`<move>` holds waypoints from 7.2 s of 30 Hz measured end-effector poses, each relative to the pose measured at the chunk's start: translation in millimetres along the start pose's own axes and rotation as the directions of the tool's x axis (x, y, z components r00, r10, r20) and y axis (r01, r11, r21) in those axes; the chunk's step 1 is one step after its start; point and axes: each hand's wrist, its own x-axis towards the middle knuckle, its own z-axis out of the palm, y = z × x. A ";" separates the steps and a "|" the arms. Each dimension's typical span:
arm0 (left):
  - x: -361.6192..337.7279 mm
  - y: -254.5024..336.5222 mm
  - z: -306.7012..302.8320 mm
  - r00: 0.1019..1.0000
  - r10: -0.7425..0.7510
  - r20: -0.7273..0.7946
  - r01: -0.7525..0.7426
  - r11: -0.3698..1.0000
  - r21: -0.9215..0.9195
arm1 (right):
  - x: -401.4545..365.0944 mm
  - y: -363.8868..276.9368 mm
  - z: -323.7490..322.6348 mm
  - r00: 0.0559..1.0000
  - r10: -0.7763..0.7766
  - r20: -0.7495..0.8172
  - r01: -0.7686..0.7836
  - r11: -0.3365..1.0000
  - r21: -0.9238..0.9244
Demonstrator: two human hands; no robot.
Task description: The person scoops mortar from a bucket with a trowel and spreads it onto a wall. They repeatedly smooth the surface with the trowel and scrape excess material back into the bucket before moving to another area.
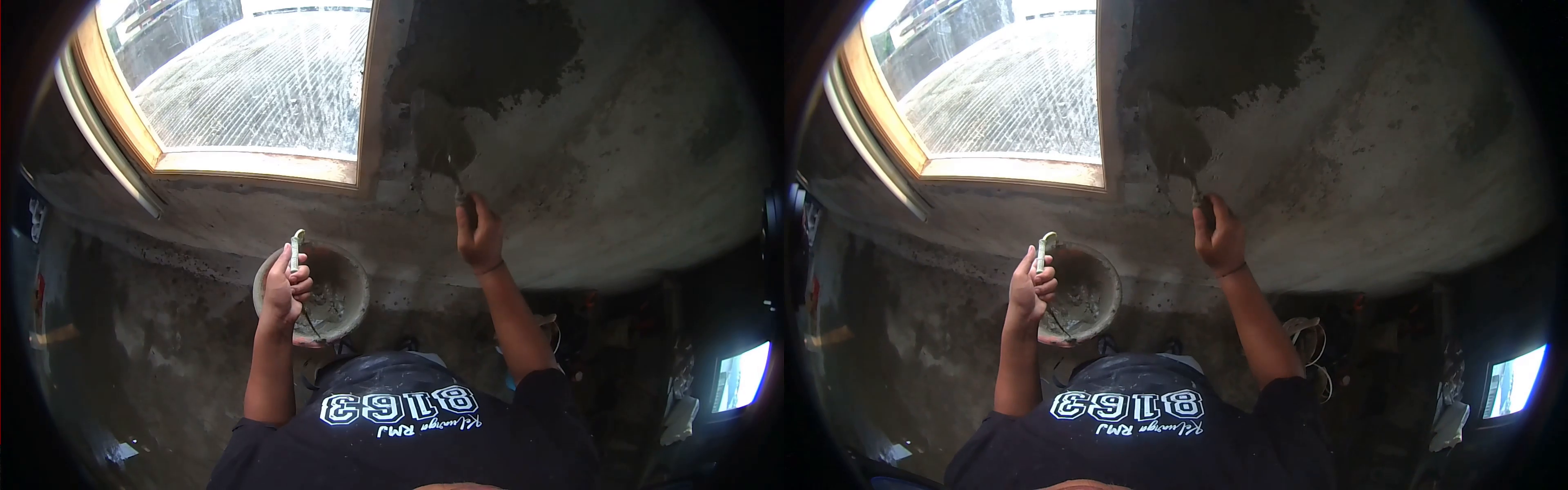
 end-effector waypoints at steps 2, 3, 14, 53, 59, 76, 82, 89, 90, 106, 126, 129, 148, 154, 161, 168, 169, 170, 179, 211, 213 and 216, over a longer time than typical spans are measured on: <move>2.6 -0.4 0.2 1.000 -0.007 0.000 0.007 0.999 0.033 | 25.1 -13.8 0.7 0.999 -0.010 -0.033 0.012 0.998 0.060; 3.3 -1.2 -0.7 1.000 -0.012 0.002 0.012 0.998 0.061 | 31.8 -14.5 4.8 0.999 -0.007 -0.036 0.010 0.998 0.064; -4.6 4.0 -5.1 1.000 0.020 -0.010 -0.020 1.000 -0.015 | -38.7 25.3 13.5 0.999 0.040 0.029 -0.035 0.990 -0.139; -2.6 0.5 17.3 0.988 0.070 -0.135 -0.063 0.996 0.062 | -15.4 79.2 -35.1 0.897 0.426 -0.115 -0.332 0.823 0.461; -6.3 4.8 10.2 0.984 0.094 -0.148 -0.095 0.995 0.000 | -60.5 89.0 -27.6 0.902 0.400 -0.165 -0.294 0.846 0.446; -18.2 11.0 38.4 0.975 0.064 -0.213 -0.049 0.996 0.073 | -49.2 90.8 -129.0 0.726 0.654 -0.212 -0.414 0.662 0.625; -21.3 12.3 54.8 0.986 0.080 -0.147 -0.060 0.989 0.137 | -80.4 87.9 -152.5 0.740 0.616 -0.269 -0.340 0.688 0.641; -29.7 12.6 61.8 0.973 0.089 -0.215 -0.070 0.993 0.095 | -60.4 107.8 -167.1 0.679 0.689 -0.253 -0.386 0.628 0.676; -29.5 13.1 59.7 0.975 0.090 -0.204 -0.070 0.993 0.099 | -66.8 103.4 -165.0 0.676 0.688 -0.264 -0.379 0.633 0.675; -17.5 12.9 34.8 0.947 0.117 -0.299 -0.072 0.985 0.156 | -74.6 101.3 -143.5 0.643 0.718 -0.266 -0.302 0.557 0.774; -5.8 1.8 -23.0 0.991 0.088 -0.100 -0.087 0.996 0.008 | -143.5 47.8 -46.8 0.865 0.458 0.204 -0.501 0.767 0.402; -7.9 0.3 -16.5 0.991 0.100 -0.084 -0.104 0.994 -0.045 | -128.4 45.0 -40.8 0.916 0.196 0.350 -0.268 0.948 0.170; -18.8 -15.0 20.7 0.906 0.377 -0.192 -0.346 0.921 0.176 | -97.5 53.1 78.6 0.732 -0.223 0.644 0.119 0.972 0.201; -12.6 -14.8 9.7 0.910 0.370 -0.186 -0.343 0.925 0.164 | -88.1 34.2 90.4 0.683 -0.268 0.680 0.181 0.963 0.199; -12.8 -11.5 -3.8 0.949 0.303 -0.092 -0.300 0.953 0.041 | -115.5 42.7 108.5 0.709 -0.116 0.695 -0.032 0.980 0.196; -9.5 0.6 -18.0 0.991 0.128 0.045 -0.124 0.989 -0.081 | -129.4 47.7 109.4 0.719 -0.006 0.695 -0.104 0.988 0.116; -8.0 1.3 -17.4 0.992 0.118 0.046 -0.114 0.991 -0.074 | -129.9 48.3 108.1 0.717 -0.005 0.697 -0.107 0.987 0.118; -8.3 1.2 -15.6 0.993 0.116 0.035 -0.114 0.992 -0.057 | -130.2 48.8 103.7 0.714 -0.010 0.700 -0.102 0.988 0.118; -10.5 -16.3 -3.7 0.947 0.294 -0.128 -0.260 0.938 0.230 | -127.6 45.6 94.3 0.678 -0.135 0.723 -0.093 0.959 0.267; 204.2 -262.0 -500.1 0.801 0.572 -0.178 -0.436 0.760 0.482 | -571.0 163.9 661.8 0.810 -0.223 0.542 -0.103 0.857 0.506; 202.4 -267.5 -519.2 0.810 0.545 -0.214 -0.421 0.796 0.435 | -578.0 160.0 672.7 0.813 -0.220 0.540 -0.111 0.850 0.514; 205.6 -300.9 -543.8 0.813 0.530 -0.243 -0.430 0.826 0.364 | -606.5 180.8 695.5 0.840 -0.275 0.468 -0.034 0.834 0.551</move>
